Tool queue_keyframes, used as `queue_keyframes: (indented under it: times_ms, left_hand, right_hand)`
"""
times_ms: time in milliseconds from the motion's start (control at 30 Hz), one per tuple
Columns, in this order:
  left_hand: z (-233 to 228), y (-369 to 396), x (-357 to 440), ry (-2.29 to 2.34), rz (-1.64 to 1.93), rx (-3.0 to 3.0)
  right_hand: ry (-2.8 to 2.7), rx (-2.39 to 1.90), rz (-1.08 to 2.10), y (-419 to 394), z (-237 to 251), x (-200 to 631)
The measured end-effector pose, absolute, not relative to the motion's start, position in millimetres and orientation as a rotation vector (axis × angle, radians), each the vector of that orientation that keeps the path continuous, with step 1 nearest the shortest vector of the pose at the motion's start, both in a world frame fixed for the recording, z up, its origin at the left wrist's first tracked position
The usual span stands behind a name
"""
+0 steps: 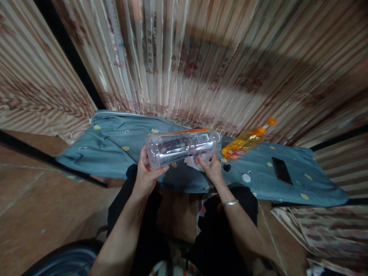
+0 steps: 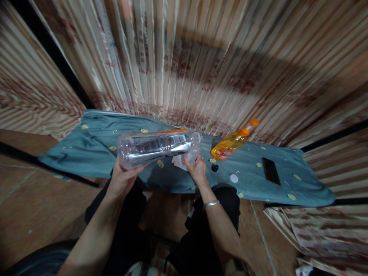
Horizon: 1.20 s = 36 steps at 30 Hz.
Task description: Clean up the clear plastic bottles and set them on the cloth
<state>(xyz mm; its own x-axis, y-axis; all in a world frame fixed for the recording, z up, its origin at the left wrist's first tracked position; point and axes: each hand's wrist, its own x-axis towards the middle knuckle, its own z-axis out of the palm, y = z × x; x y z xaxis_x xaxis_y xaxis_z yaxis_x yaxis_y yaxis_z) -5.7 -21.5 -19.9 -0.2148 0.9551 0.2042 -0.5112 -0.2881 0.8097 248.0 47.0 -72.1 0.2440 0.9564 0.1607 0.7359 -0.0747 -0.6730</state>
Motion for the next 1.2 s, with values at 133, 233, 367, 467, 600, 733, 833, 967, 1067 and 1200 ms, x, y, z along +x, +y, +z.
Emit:
queue_keyframes:
  times_ms: [133, 233, 367, 467, 600, 733, 833, 967, 1067, 1200]
  left_hand:
    - [-19.1, -21.1, -4.9, 0.748, 1.737, 0.853]
    - [-18.2, -21.0, -4.5, 0.751, 1.737, 0.84]
    - [-17.5, -21.4, -4.8, 0.74, 1.734, 0.826]
    - [-17.6, -22.0, -5.0, 0.748, 1.729, 0.832]
    - [-17.8, -22.6, -5.1, 0.739, 1.714, 0.85]
    - [-18.1, -22.3, -5.4, 0.73, 1.714, 0.87]
    - [-18.2, -22.0, -5.6, 0.732, 1.717, 0.86]
    - [-17.9, -22.1, -5.4, 0.727, 1.709, 0.837]
    - [-17.9, -22.3, -5.1, 0.725, 1.712, 0.851]
    - [-18.2, -22.1, -4.9, 0.728, 1.714, 0.879]
  right_hand:
    - [-1.551, -1.907, 0.417, 46.6, -69.7, 246.2]
    - [-1.561, -1.923, 0.407, 46.4, -70.3, 246.5]
    - [-1.572, -1.9, 0.394, 47.3, -74.4, 249.3]
    - [-1.568, -1.883, 0.392, 48.4, -77.1, 251.3]
    - [-1.565, -1.867, 0.406, 48.7, -77.8, 251.8]
    - [-1.57, -1.854, 0.402, 47.5, -76.5, 250.6]
    - [-1.571, -1.837, 0.419, 46.9, -76.1, 250.4]
    - [-1.563, -1.85, 0.417, 47.5, -77.4, 251.3]
    - [-1.571, -1.85, 0.403, 48.3, -78.9, 251.8]
    - [-1.566, -1.856, 0.404, 48.9, -78.7, 251.7]
